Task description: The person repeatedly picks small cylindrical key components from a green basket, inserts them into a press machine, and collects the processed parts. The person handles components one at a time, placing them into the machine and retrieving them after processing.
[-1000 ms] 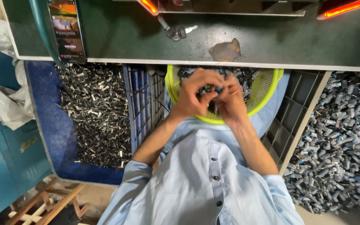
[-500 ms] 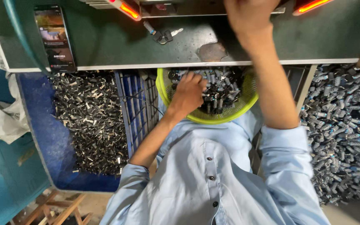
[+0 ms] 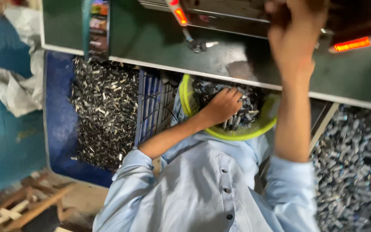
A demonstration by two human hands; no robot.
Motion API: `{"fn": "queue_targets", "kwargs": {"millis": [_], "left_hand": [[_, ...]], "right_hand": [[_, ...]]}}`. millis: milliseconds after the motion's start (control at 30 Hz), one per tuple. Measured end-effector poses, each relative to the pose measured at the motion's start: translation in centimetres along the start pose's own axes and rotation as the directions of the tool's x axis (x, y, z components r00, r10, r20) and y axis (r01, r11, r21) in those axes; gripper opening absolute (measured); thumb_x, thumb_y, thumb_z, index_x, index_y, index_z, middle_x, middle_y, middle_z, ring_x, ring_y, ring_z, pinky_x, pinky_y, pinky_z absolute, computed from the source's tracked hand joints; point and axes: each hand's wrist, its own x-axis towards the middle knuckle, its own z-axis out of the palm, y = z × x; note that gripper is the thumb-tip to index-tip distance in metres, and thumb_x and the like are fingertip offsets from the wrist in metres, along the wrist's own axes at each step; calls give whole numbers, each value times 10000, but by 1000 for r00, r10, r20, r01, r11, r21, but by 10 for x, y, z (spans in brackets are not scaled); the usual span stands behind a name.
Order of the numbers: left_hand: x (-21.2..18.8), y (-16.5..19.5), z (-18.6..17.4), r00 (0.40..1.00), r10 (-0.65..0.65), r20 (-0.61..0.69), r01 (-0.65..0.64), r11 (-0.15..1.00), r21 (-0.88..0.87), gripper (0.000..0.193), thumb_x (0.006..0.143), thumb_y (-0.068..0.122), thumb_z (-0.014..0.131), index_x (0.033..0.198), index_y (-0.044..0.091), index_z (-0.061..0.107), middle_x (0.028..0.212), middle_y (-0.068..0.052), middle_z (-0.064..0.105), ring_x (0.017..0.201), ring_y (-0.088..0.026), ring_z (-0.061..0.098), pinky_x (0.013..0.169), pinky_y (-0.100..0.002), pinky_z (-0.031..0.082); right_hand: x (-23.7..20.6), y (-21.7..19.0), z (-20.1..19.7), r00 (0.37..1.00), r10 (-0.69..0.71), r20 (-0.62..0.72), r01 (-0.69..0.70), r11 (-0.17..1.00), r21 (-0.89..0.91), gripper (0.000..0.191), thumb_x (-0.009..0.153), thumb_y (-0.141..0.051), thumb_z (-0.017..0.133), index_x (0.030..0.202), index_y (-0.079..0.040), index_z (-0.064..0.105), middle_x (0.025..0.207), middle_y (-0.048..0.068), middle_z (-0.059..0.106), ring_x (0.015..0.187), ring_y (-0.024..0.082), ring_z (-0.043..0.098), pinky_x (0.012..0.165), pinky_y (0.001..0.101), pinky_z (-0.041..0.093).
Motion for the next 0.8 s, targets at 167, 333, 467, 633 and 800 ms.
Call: {"fn": "queue_targets", "kwargs": {"millis": [167, 333, 467, 633, 800], "left_hand": [[-21, -3, -5, 979, -200, 23, 198, 932, -304, 219, 686, 56, 632, 892, 39, 706, 931, -119, 638, 987, -320, 595, 896, -404, 476], [-42, -10, -2, 921, -388, -15, 272, 671, -690, 153, 832, 123, 706, 950, 28, 685, 958, -125, 694, 974, -314, 659, 882, -401, 518], [-43, -9, -1, 905, -421, 58, 274, 475, -836, 133, 874, 125, 721, 910, 13, 660, 865, -137, 686, 841, -294, 701, 780, -386, 534], [-23, 2, -8, 888, -458, -38, 208, 475, -855, 105, 888, 68, 701, 959, 2, 662, 854, -131, 711, 779, -230, 731, 707, -323, 553], [-21, 9, -16, 875, -476, -86, 168, 466, -869, 108, 864, 32, 706, 955, -12, 666, 798, -122, 708, 715, -176, 739, 661, -284, 548]], "right_hand": [[-78, -70, 2, 977, 138, -161, -114, 982, 148, 195, 900, 161, 720, 904, -20, 647, 929, 103, 714, 916, 295, 695, 851, 396, 552], [-165, -98, 15, 892, 437, 120, -452, 843, 293, 213, 789, 133, 706, 971, 22, 696, 1018, 152, 737, 966, 282, 697, 892, 353, 548], [-205, -91, 20, 756, 643, 127, -629, 657, 416, 161, 828, 148, 698, 932, 26, 705, 1000, 131, 745, 942, 213, 719, 856, 297, 570], [-212, -69, 24, 719, 689, 91, -590, 535, 605, 256, 856, 192, 661, 1043, 17, 650, 1090, 160, 729, 1024, 215, 713, 883, 295, 577], [-205, -79, 23, 678, 716, 168, -482, 259, 837, 344, 902, 196, 641, 1135, -19, 509, 1164, 194, 704, 973, 196, 712, 815, 281, 605]]}}
